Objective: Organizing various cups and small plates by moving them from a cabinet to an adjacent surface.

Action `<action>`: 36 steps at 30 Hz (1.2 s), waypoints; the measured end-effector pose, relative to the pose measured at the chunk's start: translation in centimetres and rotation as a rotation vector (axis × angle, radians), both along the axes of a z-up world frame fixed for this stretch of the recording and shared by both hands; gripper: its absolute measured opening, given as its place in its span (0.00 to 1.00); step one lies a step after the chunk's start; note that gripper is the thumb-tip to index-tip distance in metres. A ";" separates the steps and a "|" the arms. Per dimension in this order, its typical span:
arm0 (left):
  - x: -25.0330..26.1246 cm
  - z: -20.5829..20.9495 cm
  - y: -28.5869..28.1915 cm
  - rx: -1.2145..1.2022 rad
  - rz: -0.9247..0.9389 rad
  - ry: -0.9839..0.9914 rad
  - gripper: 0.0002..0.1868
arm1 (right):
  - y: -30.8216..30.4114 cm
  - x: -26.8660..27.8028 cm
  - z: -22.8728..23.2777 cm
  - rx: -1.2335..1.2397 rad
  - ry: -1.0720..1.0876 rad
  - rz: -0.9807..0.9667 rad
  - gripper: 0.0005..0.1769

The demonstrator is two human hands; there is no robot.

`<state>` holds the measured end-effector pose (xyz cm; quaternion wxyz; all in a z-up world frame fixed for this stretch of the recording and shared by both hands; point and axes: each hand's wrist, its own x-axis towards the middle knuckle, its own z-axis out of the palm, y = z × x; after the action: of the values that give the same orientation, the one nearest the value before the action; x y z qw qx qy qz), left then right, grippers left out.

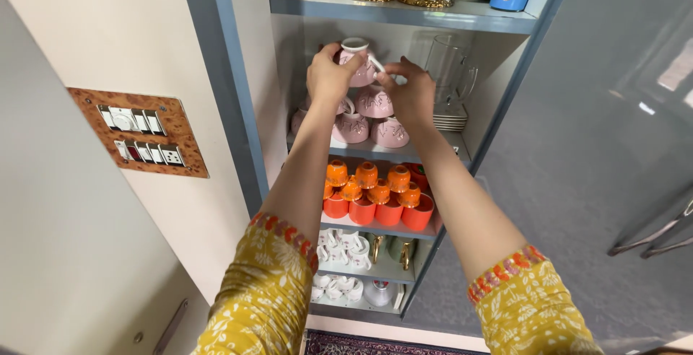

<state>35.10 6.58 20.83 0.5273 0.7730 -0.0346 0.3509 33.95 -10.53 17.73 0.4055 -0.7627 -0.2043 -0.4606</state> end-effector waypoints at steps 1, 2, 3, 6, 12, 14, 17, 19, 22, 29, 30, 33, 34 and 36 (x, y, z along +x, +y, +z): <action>-1.2 0.3 -0.1 -0.002 0.000 -0.002 0.33 | 0.3 -1.6 0.6 -0.002 -0.002 0.000 0.08; -2.6 0.4 -0.1 -0.032 -0.044 -0.028 0.32 | 0.7 -3.3 1.1 0.085 0.069 0.013 0.11; -4.0 0.5 -0.1 -0.062 -0.088 -0.054 0.32 | 1.0 -5.1 1.5 0.172 0.141 0.027 0.13; -7.9 -0.1 -0.6 -0.218 -0.161 -0.065 0.32 | 0.5 -7.3 -0.2 0.118 -0.060 0.031 0.13; -15.2 -5.5 -1.1 -0.244 -0.353 -0.337 0.33 | -0.5 -16.5 -2.4 0.512 0.252 0.661 0.10; -19.7 -6.5 -1.4 -0.253 -0.345 -0.304 0.33 | -1.4 -21.0 -3.0 0.531 0.334 0.697 0.10; -27.1 -7.0 -1.5 -0.269 -0.336 -0.221 0.33 | -2.6 -26.4 -4.2 0.564 0.430 0.737 0.10; -31.9 -7.9 -1.8 -0.288 -0.333 -0.151 0.32 | -3.2 -30.7 -5.1 0.580 0.466 0.733 0.11; -37.9 -8.5 -1.6 -0.330 -0.380 -0.160 0.31 | -3.6 -36.7 -5.4 0.590 0.512 0.788 0.11; -49.5 -9.7 0.6 -0.292 -0.402 -0.110 0.31 | -3.0 -47.0 -5.9 0.568 0.563 0.894 0.14; -50.6 -10.1 1.3 -0.302 -0.436 -0.130 0.31 | -2.6 -47.9 -6.1 0.567 0.553 0.939 0.15; -53.9 -11.5 3.8 -0.358 -0.552 -0.174 0.30 | -0.9 -50.2 -6.6 0.519 0.524 1.002 0.17; -55.3 -11.4 4.9 -0.357 -0.528 -0.175 0.30 | 0.3 -51.2 -6.4 0.515 0.535 1.024 0.17; -57.8 -10.9 7.2 -0.315 -0.480 -0.197 0.28 | 2.8 -52.9 -5.7 0.500 0.518 1.112 0.17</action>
<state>-22.75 13.77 9.92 0.7026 0.6137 -0.2125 0.2908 -18.96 -7.70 12.04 0.7837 -0.5126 -0.3504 -0.0181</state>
